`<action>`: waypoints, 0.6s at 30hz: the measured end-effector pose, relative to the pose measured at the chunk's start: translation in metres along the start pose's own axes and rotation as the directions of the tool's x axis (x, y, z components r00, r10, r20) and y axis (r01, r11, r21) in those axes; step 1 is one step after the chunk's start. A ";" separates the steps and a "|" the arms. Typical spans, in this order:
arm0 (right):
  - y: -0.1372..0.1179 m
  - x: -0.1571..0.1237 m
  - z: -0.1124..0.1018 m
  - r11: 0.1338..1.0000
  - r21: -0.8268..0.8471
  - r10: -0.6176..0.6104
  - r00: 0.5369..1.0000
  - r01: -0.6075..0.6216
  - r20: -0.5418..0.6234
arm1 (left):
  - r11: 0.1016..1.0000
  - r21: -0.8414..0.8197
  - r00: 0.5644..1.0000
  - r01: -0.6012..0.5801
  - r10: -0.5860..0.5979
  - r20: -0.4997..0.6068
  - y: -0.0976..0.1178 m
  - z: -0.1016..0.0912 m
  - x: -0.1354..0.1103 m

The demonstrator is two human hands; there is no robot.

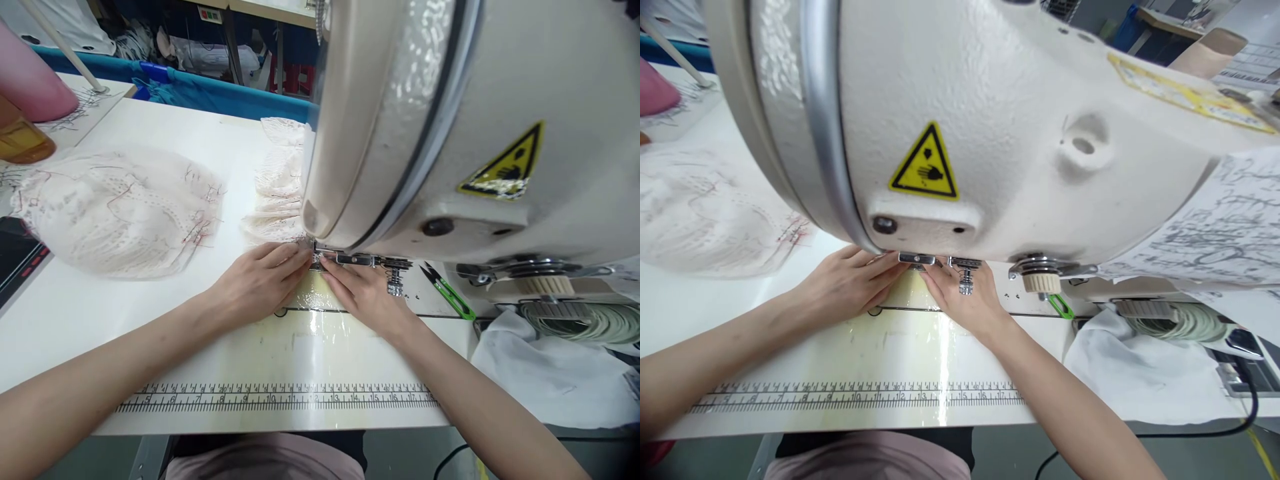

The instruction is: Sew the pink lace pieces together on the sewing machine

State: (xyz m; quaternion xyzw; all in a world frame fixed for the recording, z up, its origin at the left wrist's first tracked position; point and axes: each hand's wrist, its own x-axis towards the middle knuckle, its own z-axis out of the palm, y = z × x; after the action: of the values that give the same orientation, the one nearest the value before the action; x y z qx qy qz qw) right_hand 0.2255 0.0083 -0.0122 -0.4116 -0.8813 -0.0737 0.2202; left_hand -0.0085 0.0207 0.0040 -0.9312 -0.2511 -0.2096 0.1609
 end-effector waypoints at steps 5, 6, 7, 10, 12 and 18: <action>-0.003 -0.002 0.003 0.997 0.071 0.026 1.000 -0.025 -0.015 | 0.997 -0.009 0.997 0.071 -0.070 0.023 0.000 0.002 -0.002; -0.004 -0.003 0.003 0.997 0.063 0.033 0.999 -0.033 -0.005 | 0.995 -0.029 0.995 0.094 -0.093 0.041 0.000 0.002 -0.002; -0.004 -0.004 0.004 0.998 0.051 0.035 0.999 -0.035 0.006 | 0.993 -0.049 0.993 0.109 -0.107 0.057 0.000 0.003 -0.002; -0.004 -0.008 0.006 0.999 0.019 0.027 0.999 -0.027 0.030 | 0.990 -0.080 0.991 0.112 -0.106 0.075 -0.001 0.002 -0.002; -0.004 -0.010 0.006 1.000 0.005 0.030 0.999 -0.030 0.036 | 0.992 -0.071 0.992 0.103 -0.097 0.077 0.000 0.002 -0.001; -0.006 -0.010 0.005 0.998 -0.048 0.043 0.998 -0.041 0.048 | 0.994 -0.046 0.992 0.099 -0.095 0.086 0.000 0.002 0.000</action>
State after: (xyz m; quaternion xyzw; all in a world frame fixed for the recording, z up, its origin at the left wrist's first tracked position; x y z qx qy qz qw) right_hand 0.2245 -0.0010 -0.0208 -0.4366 -0.8757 -0.0796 0.1903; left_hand -0.0079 0.0210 0.0025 -0.9296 -0.2972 -0.1842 0.1163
